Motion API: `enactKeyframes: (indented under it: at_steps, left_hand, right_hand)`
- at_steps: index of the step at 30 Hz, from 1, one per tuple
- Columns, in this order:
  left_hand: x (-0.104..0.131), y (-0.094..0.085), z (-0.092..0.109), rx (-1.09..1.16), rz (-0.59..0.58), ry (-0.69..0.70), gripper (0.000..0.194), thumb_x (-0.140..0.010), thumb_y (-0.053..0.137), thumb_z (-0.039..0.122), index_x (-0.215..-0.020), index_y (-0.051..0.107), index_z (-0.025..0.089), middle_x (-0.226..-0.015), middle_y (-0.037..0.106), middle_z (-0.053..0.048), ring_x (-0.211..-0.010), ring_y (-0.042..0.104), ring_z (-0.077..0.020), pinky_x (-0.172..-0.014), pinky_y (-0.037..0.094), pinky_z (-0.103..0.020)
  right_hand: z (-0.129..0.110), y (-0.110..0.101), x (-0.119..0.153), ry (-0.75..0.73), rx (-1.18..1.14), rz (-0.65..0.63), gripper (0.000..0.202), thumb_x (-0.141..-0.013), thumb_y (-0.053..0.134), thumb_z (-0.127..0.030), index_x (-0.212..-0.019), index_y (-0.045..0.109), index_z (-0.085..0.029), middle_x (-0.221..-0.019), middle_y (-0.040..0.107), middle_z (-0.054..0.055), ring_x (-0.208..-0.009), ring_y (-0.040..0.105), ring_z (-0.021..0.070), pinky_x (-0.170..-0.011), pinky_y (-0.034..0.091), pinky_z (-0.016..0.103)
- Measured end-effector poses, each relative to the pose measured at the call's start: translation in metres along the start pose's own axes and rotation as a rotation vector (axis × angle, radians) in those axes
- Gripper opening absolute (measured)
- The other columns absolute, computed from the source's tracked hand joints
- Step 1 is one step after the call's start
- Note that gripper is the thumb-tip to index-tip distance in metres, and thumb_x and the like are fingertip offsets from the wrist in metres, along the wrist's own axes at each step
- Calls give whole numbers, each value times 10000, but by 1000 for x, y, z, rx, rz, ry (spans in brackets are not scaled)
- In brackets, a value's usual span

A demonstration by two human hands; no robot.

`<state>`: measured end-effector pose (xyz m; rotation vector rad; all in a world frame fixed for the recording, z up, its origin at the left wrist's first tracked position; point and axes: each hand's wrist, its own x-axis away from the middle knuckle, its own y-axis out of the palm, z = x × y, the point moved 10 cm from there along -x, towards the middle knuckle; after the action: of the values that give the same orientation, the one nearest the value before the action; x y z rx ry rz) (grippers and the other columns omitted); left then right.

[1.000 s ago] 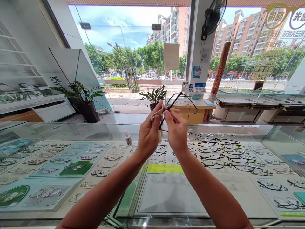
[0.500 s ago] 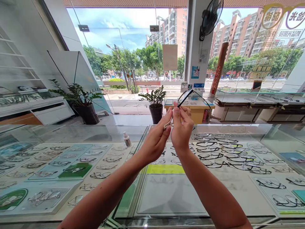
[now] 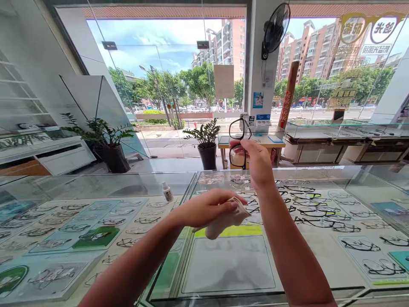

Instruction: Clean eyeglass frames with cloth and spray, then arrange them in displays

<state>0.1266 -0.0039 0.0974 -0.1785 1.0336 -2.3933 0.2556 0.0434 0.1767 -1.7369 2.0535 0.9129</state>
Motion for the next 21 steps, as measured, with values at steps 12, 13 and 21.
enactKeyframes:
  at_steps: [12, 13, 21]
  left_hand:
    - [-17, 59, -31, -396, -228, -9, 468, -1051, 671, 453, -1472, 684, 249, -1314, 810, -96, -1205, 761, -309, -962, 572, -391]
    - [-15, 52, -34, -412, -193, -12, 520, -1041, 687, 499, -1490, 666, 237, -1395, 778, -114, -1271, 738, -327, -1014, 572, -419]
    - [35, -105, -17, -517, 678, 51, 343, -1079, 606, 534, -1208, 710, 233, -1154, 760, -83, -1037, 742, -257, -901, 601, -435]
  right_hand:
    - [-11, 22, 11, 55, 41, -207, 264, -930, 668, -397, -776, 807, -232, -861, 806, 59, -840, 741, 218, -878, 612, 398]
    - [-11, 24, 11, 57, 50, -231, 269, -932, 664, -390, -771, 808, -229, -852, 804, 60, -825, 737, 217, -867, 609, 396]
    - [-9, 37, 20, 143, 57, -428, 323, -957, 631, -378, -783, 850, -217, -850, 809, 70, -864, 745, 227, -892, 592, 383]
